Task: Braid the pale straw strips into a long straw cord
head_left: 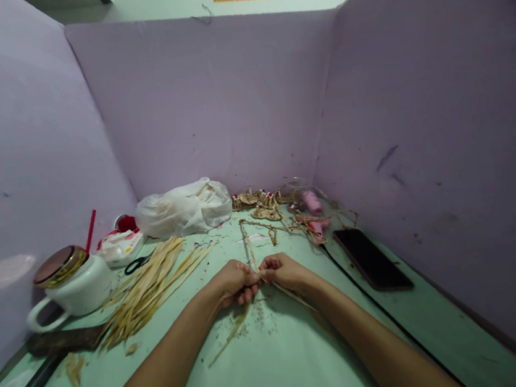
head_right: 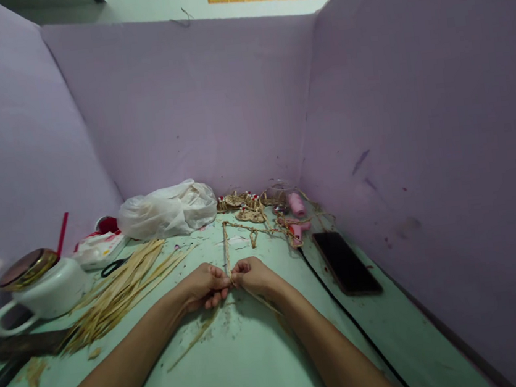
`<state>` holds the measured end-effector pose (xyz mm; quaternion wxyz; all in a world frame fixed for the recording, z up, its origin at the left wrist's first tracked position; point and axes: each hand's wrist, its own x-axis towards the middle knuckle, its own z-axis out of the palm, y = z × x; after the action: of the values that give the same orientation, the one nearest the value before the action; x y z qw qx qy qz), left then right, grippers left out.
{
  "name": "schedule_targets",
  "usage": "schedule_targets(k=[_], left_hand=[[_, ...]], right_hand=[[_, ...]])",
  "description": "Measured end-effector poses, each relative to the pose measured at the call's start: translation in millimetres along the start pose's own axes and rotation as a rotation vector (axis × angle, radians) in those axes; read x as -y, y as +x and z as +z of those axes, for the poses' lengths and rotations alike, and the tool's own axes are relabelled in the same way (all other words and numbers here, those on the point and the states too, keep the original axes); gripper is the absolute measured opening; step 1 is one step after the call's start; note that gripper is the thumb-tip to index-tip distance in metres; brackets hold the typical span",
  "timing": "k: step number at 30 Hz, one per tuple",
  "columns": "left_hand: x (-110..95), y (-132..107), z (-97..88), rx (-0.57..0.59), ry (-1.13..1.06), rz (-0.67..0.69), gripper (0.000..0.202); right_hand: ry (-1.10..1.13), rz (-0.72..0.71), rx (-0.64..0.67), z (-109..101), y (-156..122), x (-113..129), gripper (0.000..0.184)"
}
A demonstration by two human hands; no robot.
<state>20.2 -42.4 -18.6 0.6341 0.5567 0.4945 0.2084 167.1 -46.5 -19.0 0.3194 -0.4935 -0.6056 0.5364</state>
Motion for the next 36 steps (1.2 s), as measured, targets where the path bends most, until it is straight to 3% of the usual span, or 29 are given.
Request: schedule_targets(k=[5,16,22,28,36], left_hand=[[-2.1,-2.6,-0.1,0.031,-0.013,0.006,0.027],[-2.5,-0.8,5.0,-0.08,0.094,0.008,0.016],[-6.7,-4.5,6.2,-0.129,0.158,-0.042,0.018],[-6.1,-5.6,4.8,-0.063,0.121,-0.008,0.013],[-8.0,-6.4,17.8,-0.224,0.165,0.059,0.015]], right_hand=[[0.025,-0.006,0.014,-1.1,0.2,0.1,0.011],[0.002,-0.052,0.076,-4.6,-4.2,2.1,0.007],[-0.023,-0.062,0.064,-6.4,-0.1,-7.0,0.021],[-0.17,-0.1,0.011,-6.9,1.8,-10.6,0.012],[-0.517,-0.036,-0.116,-3.7,-5.9,-0.3,0.012]])
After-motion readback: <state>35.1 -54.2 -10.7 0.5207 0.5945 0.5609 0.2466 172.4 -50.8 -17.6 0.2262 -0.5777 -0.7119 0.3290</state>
